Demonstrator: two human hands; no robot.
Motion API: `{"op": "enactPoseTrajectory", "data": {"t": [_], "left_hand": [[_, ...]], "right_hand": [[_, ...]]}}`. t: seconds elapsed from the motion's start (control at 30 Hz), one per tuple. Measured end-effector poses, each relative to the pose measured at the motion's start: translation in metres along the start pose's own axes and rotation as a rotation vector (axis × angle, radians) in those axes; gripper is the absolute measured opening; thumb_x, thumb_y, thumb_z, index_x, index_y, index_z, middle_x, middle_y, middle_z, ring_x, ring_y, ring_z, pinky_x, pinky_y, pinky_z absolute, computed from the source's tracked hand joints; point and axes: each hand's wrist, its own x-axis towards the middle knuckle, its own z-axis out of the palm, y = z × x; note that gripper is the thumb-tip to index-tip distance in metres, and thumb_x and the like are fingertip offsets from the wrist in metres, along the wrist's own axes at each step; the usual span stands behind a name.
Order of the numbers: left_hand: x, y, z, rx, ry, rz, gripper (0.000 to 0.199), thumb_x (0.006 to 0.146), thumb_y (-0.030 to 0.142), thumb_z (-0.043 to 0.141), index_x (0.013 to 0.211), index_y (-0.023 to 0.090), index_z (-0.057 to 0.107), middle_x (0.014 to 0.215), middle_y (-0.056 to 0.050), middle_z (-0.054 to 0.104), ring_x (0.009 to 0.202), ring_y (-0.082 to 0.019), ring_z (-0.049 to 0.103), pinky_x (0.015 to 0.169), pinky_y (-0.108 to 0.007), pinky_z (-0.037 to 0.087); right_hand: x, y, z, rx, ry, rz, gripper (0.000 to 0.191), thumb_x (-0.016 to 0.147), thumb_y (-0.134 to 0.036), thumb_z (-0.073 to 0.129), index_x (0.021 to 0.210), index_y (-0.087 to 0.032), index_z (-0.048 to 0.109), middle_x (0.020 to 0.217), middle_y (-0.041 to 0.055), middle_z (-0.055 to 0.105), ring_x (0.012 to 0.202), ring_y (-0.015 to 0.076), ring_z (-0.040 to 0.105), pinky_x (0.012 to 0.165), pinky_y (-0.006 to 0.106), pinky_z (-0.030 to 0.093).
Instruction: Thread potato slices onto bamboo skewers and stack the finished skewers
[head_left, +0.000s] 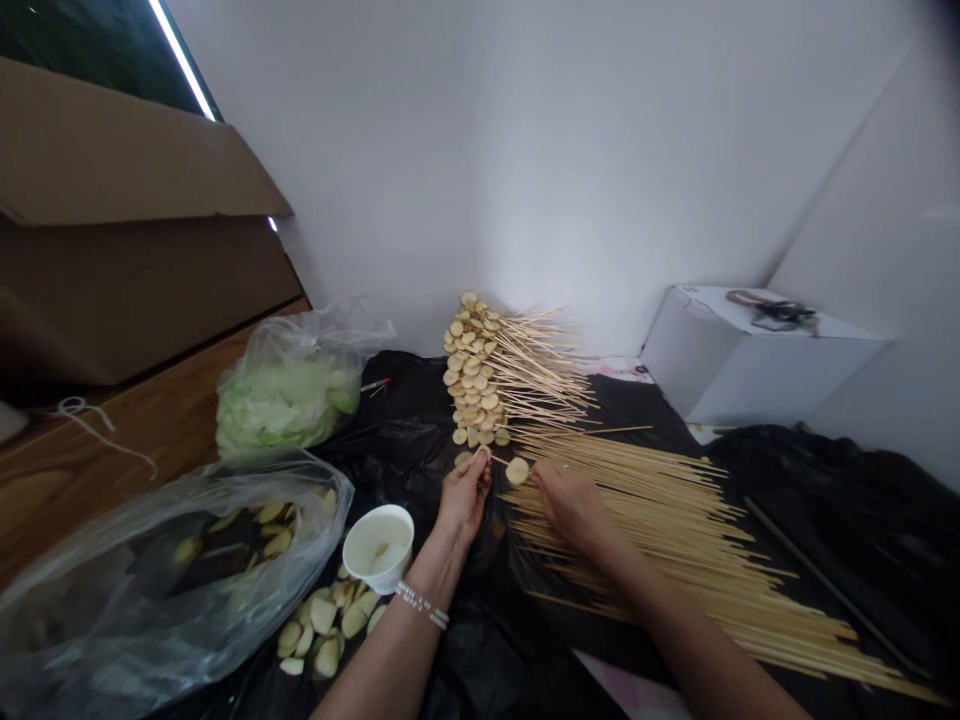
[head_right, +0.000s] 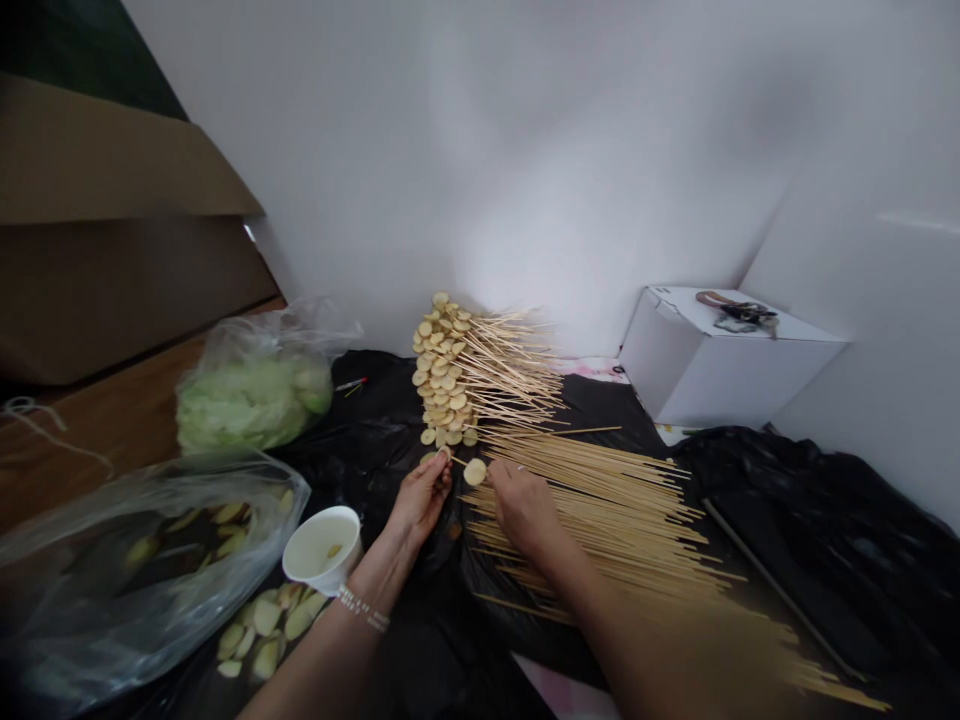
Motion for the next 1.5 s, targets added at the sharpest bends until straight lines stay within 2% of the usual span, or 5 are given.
{"op": "enactPoseTrajectory", "data": {"t": [0.43,0.73,1.03,1.33,1.5], "left_hand": [[0.001,-0.002,-0.002,0.082,-0.061,0.011,0.037,0.038,0.026,0.090,0.066,0.010,0.072,0.060,-0.001,0.065,0.050,-0.002,0.052,0.049,-0.012,0.042],[0.001,-0.003,-0.002,0.107,-0.075,0.010,0.037,0.040,0.027,0.090,0.067,0.010,0.073,0.062,-0.001,0.064,0.052,-0.002,0.051,0.050,-0.012,0.041],[-0.001,-0.003,0.000,0.095,-0.058,0.018,0.038,0.037,0.027,0.091,0.065,0.010,0.072,0.061,-0.001,0.064,0.052,-0.003,0.052,0.049,-0.014,0.041],[0.000,0.001,0.000,0.065,-0.027,0.074,0.034,0.040,0.028,0.090,0.064,0.011,0.072,0.061,0.000,0.063,0.052,-0.003,0.051,0.051,-0.013,0.041],[-0.001,0.003,-0.001,0.072,-0.035,0.069,0.035,0.040,0.027,0.090,0.064,0.011,0.071,0.061,0.000,0.063,0.052,-0.003,0.051,0.050,-0.013,0.041]], "right_hand": [[0.000,0.000,0.005,0.090,-0.001,0.005,0.020,0.093,-0.016,0.036,0.082,-0.018,0.053,0.076,0.0043,0.062,0.064,0.0156,0.053,0.059,0.028,0.028],[0.002,0.000,0.004,0.182,-0.038,0.027,0.020,0.092,-0.015,0.035,0.084,-0.019,0.054,0.077,0.0043,0.063,0.070,0.0156,0.055,0.062,0.026,0.031],[-0.002,-0.006,0.004,-0.004,0.006,-0.022,0.023,0.083,-0.004,0.040,0.086,-0.017,0.057,0.080,0.0069,0.063,0.072,0.0177,0.054,0.062,0.028,0.030],[0.008,0.013,-0.011,0.232,-0.192,0.017,0.027,0.094,-0.019,0.037,0.074,-0.018,0.057,0.071,0.0029,0.063,0.066,0.0141,0.055,0.062,0.024,0.032],[0.007,0.011,-0.009,0.254,-0.095,0.025,0.024,0.091,-0.017,0.040,0.072,-0.018,0.055,0.072,0.0039,0.062,0.069,0.0146,0.053,0.064,0.024,0.033]]}}
